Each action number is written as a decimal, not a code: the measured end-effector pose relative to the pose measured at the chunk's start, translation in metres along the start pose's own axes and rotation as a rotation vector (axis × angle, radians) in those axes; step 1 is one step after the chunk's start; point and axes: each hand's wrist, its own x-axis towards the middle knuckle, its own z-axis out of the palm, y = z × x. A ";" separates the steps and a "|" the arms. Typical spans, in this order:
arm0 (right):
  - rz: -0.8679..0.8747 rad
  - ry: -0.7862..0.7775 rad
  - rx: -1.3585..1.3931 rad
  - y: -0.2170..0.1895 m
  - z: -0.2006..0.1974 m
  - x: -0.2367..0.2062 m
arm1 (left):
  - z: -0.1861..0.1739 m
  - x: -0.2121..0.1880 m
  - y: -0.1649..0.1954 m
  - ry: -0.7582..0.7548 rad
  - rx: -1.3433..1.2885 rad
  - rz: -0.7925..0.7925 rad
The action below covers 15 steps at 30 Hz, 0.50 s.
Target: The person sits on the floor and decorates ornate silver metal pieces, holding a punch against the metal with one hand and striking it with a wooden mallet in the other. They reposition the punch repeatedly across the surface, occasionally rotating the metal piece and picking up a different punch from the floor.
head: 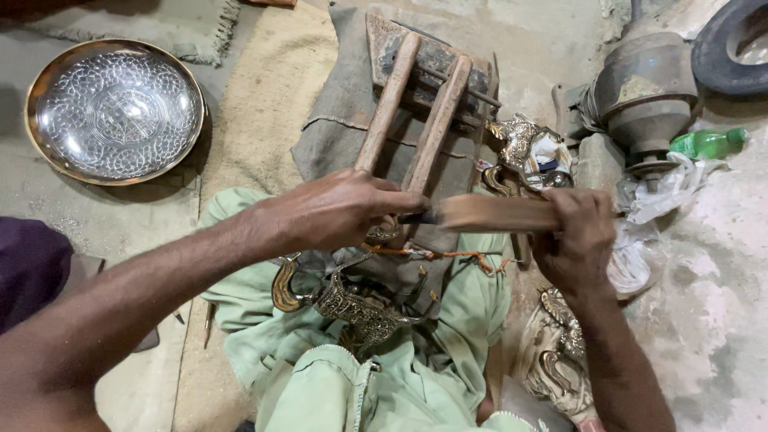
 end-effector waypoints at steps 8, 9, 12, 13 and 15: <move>-0.020 -0.193 0.071 0.006 -0.029 0.062 | 0.016 -0.019 -0.007 0.296 -0.143 0.027; -0.052 -0.202 0.088 0.006 -0.032 0.071 | 0.020 -0.021 -0.009 0.363 -0.167 0.065; 0.066 -0.330 0.144 -0.002 -0.042 0.091 | 0.038 -0.027 -0.012 0.518 -0.209 0.010; -0.017 -0.353 0.022 -0.003 -0.045 0.101 | 0.043 -0.028 -0.014 0.561 -0.213 -0.032; -0.184 -0.398 -0.220 -0.006 -0.048 0.123 | 0.055 -0.030 -0.017 0.635 -0.297 -0.095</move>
